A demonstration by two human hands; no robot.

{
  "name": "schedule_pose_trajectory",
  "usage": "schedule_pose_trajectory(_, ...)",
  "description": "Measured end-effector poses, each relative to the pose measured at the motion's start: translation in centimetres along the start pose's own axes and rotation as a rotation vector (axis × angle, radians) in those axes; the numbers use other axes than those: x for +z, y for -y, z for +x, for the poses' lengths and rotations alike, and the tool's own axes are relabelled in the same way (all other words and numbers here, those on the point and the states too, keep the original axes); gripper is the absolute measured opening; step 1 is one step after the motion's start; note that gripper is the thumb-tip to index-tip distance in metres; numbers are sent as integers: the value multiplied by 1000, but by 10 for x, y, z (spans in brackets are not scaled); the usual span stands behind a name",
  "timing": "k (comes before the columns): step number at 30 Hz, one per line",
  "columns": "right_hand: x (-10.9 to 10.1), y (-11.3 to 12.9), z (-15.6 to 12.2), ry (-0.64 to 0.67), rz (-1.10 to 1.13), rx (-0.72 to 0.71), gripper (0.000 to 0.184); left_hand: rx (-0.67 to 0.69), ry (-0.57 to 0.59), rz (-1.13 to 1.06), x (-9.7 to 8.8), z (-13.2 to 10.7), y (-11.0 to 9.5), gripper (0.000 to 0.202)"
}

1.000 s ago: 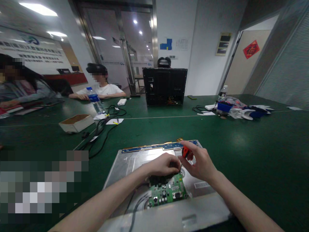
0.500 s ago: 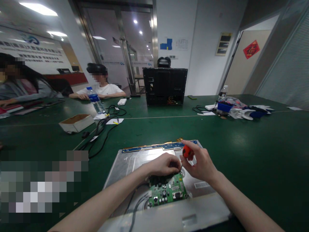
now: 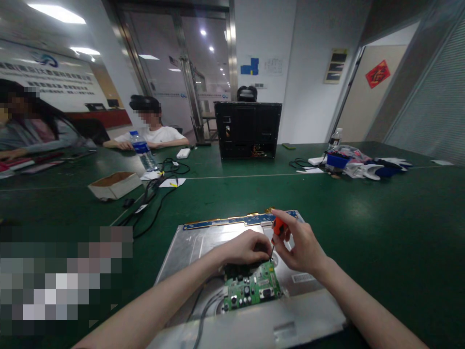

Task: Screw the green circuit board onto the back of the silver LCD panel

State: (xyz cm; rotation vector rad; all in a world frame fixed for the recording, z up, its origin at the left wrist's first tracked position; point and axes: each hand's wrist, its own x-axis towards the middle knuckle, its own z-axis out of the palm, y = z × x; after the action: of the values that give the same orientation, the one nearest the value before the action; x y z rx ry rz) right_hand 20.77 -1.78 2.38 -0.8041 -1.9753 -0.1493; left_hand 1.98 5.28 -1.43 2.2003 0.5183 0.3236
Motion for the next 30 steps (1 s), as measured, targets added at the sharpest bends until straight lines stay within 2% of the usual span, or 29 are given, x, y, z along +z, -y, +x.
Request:
schedule_pose_trajectory(14, 6, -3, 0, -44, -36, -23, 43, 0, -1, 17, 0, 0, -1, 6)
schedule_pose_trajectory(22, 1, 0, 1, 12, 4, 1, 55, -11, -6, 22, 0, 0, 0, 6)
schedule_pose_trajectory(30, 2, 1, 0, -18, -11, 4, 52, -4, 5, 7, 1, -1, 1, 6)
